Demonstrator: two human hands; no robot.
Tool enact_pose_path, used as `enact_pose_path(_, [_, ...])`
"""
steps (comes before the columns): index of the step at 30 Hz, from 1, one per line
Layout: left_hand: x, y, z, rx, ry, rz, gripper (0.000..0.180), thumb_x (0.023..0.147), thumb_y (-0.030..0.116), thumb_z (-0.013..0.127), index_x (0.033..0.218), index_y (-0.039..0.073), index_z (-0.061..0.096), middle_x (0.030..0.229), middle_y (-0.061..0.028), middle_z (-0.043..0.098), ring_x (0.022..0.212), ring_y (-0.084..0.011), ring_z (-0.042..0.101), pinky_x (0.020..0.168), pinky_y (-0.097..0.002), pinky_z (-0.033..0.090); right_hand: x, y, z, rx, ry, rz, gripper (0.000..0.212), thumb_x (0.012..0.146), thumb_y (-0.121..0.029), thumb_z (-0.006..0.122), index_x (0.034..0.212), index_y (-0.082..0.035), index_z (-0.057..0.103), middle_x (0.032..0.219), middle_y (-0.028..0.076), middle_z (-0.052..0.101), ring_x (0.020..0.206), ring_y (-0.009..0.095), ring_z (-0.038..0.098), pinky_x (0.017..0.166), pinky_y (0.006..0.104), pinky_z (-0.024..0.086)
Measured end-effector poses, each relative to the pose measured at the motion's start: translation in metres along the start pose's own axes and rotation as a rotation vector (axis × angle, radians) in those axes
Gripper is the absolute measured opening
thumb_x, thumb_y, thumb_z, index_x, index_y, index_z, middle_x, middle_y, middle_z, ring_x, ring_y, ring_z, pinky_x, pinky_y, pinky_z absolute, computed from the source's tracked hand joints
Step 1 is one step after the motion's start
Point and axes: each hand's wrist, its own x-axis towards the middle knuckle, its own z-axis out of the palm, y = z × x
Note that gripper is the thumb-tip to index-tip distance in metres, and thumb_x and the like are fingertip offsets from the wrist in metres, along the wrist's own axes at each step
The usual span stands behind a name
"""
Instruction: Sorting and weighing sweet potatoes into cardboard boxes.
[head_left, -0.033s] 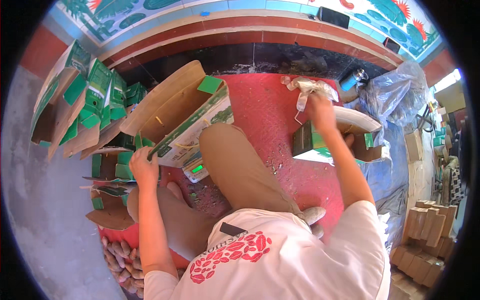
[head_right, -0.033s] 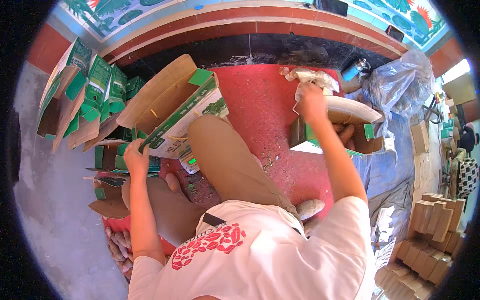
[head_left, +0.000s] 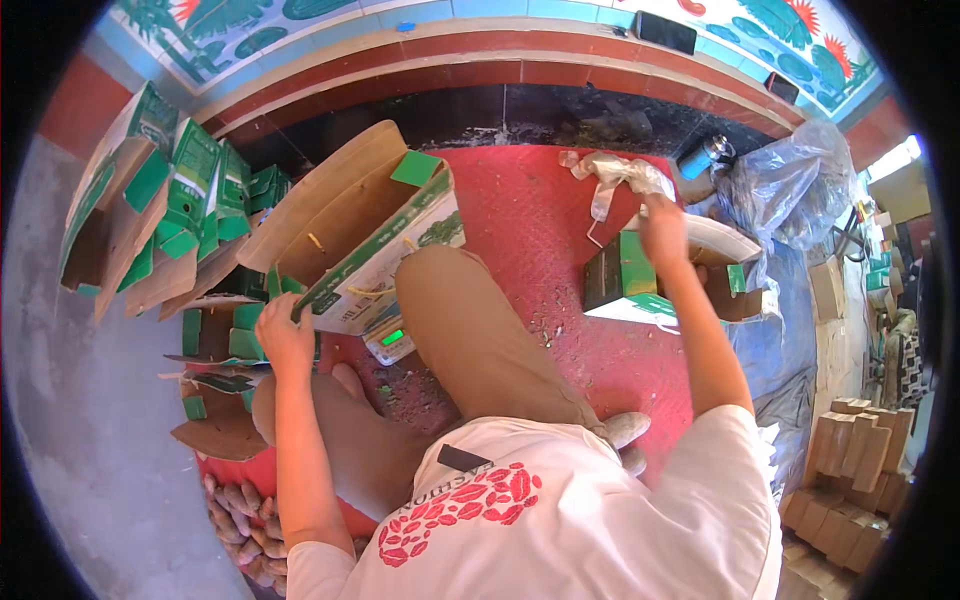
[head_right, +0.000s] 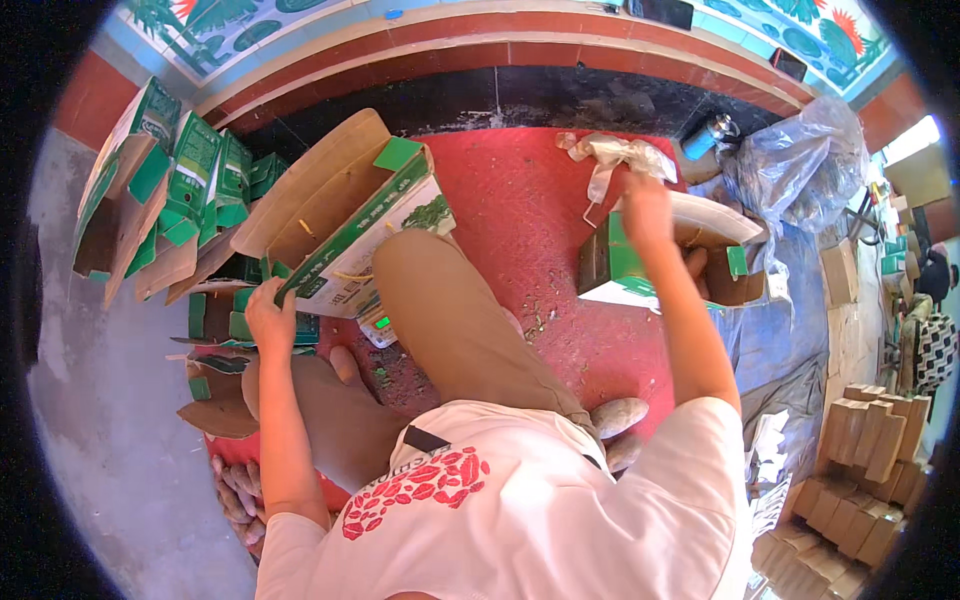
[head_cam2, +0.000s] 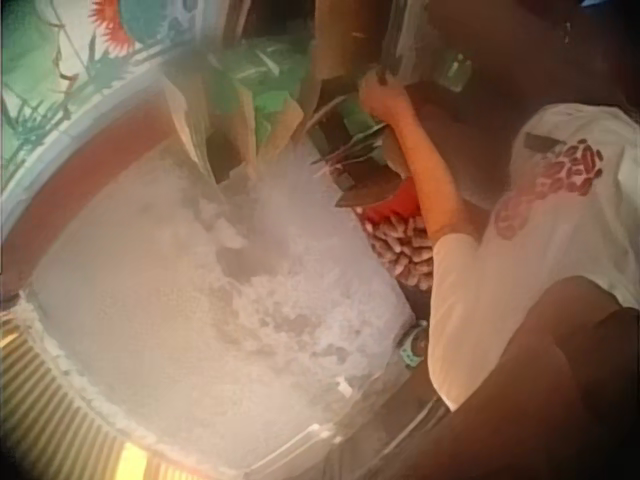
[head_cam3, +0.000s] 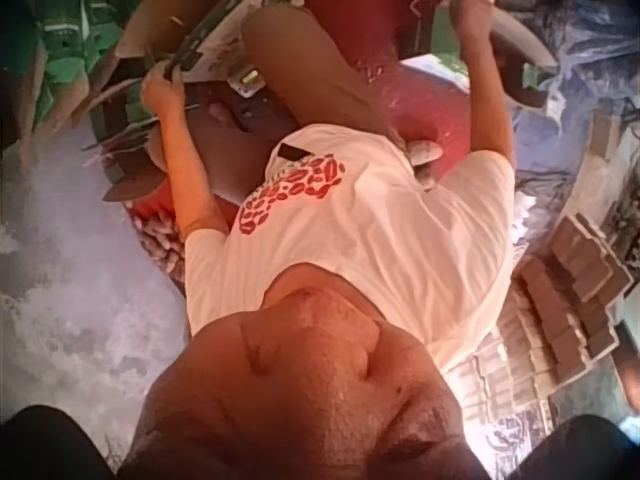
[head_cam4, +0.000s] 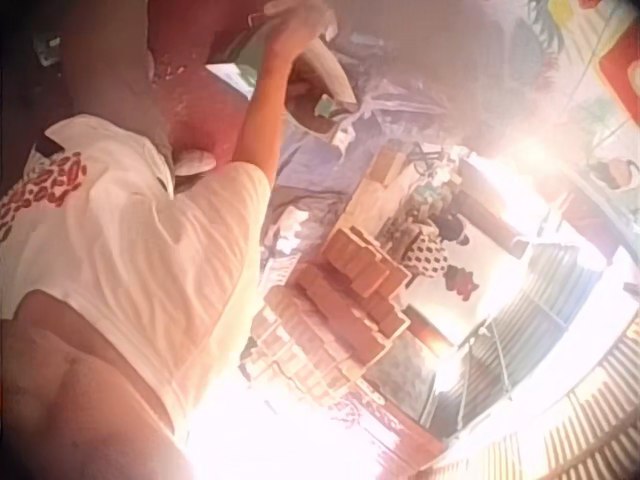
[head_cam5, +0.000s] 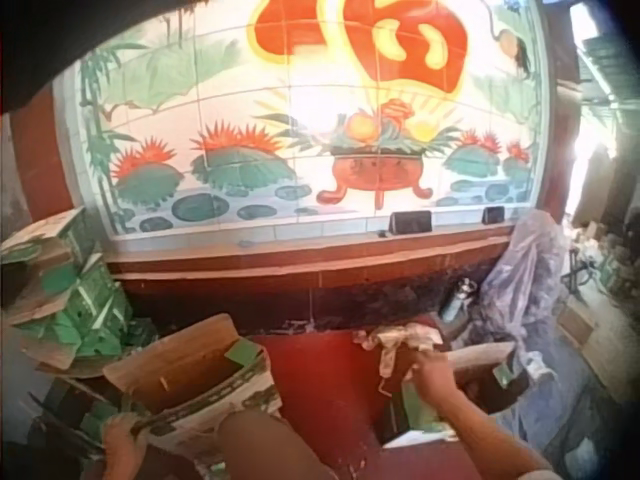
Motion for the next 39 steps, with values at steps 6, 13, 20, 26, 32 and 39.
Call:
enact_pose_path(6, [-0.001, 0.004, -0.001, 0.009, 0.045, 0.018, 0.023, 0.072, 0.013, 0.063, 0.095, 0.006, 0.061, 0.106, -0.0121, 0.060, 0.104, -0.0308, 0.051, 0.091, -0.0406, 0.036, -0.064, 0.043, -0.033, 0.184, -0.120, 0.107, 0.016, 0.074, -0.016, 0.064, 0.082, -0.005, 0.056, 0.082, 0.013, 0.056, 0.077, 0.034, 0.055, 0.070, 0.0426, 0.045])
enact_pose_path(13, [0.001, 0.008, 0.009, 0.036, 0.087, 0.081, 0.029, 0.072, 0.012, 0.062, 0.101, 0.006, 0.059, 0.110, -0.0126, 0.058, 0.107, -0.0324, 0.049, 0.092, -0.0423, 0.035, -0.100, -0.055, 0.003, 0.259, -0.278, -0.296, 0.010, 0.073, -0.013, 0.058, 0.079, -0.005, 0.056, 0.080, 0.011, 0.053, 0.079, 0.029, 0.052, 0.074, 0.0388, 0.042])
enact_pose_path(20, [0.000, 0.014, 0.004, 0.103, 0.054, 0.068, 0.036, 0.072, 0.012, 0.063, 0.107, 0.006, 0.057, 0.115, -0.0124, 0.055, 0.113, -0.0331, 0.045, 0.097, -0.0434, 0.031, -0.078, -0.068, 0.116, -0.173, -0.600, -0.276, 0.025, 0.076, -0.016, 0.053, 0.098, -0.008, 0.062, 0.098, 0.011, 0.057, 0.100, 0.028, 0.050, 0.093, 0.0455, 0.032])
enact_pose_path(26, [-0.004, 0.021, 0.003, 0.122, 0.042, 0.064, 0.039, 0.072, 0.011, 0.063, 0.110, 0.005, 0.054, 0.118, -0.0137, 0.052, 0.115, -0.0340, 0.042, 0.098, -0.0437, 0.029, -0.069, -0.049, 0.183, -0.444, -0.788, -0.058, 0.042, 0.089, -0.021, 0.034, 0.128, -0.010, 0.046, 0.132, 0.017, 0.042, 0.126, 0.035, 0.034, 0.105, 0.0567, 0.007])
enact_pose_path(32, [-0.003, 0.021, 0.002, 0.127, 0.030, 0.064, 0.038, 0.072, 0.010, 0.062, 0.109, 0.004, 0.054, 0.117, -0.0147, 0.053, 0.115, -0.0357, 0.042, 0.098, -0.0442, 0.029, -0.077, -0.036, 0.208, -0.698, -0.900, -0.191, 0.042, 0.091, -0.022, 0.032, 0.127, -0.006, 0.047, 0.132, 0.016, 0.042, 0.127, 0.035, 0.032, 0.106, 0.0576, 0.004])
enact_pose_path(39, [0.001, 0.026, 0.000, 0.127, -0.001, 0.058, 0.039, 0.072, 0.008, 0.063, 0.109, 0.003, 0.053, 0.114, -0.0148, 0.054, 0.114, -0.0366, 0.042, 0.098, -0.0445, 0.029, -0.100, -0.018, 0.198, -0.754, -0.841, -0.367, 0.041, 0.089, -0.024, 0.035, 0.120, -0.004, 0.053, 0.130, 0.017, 0.043, 0.126, 0.035, 0.030, 0.106, 0.0554, 0.008])
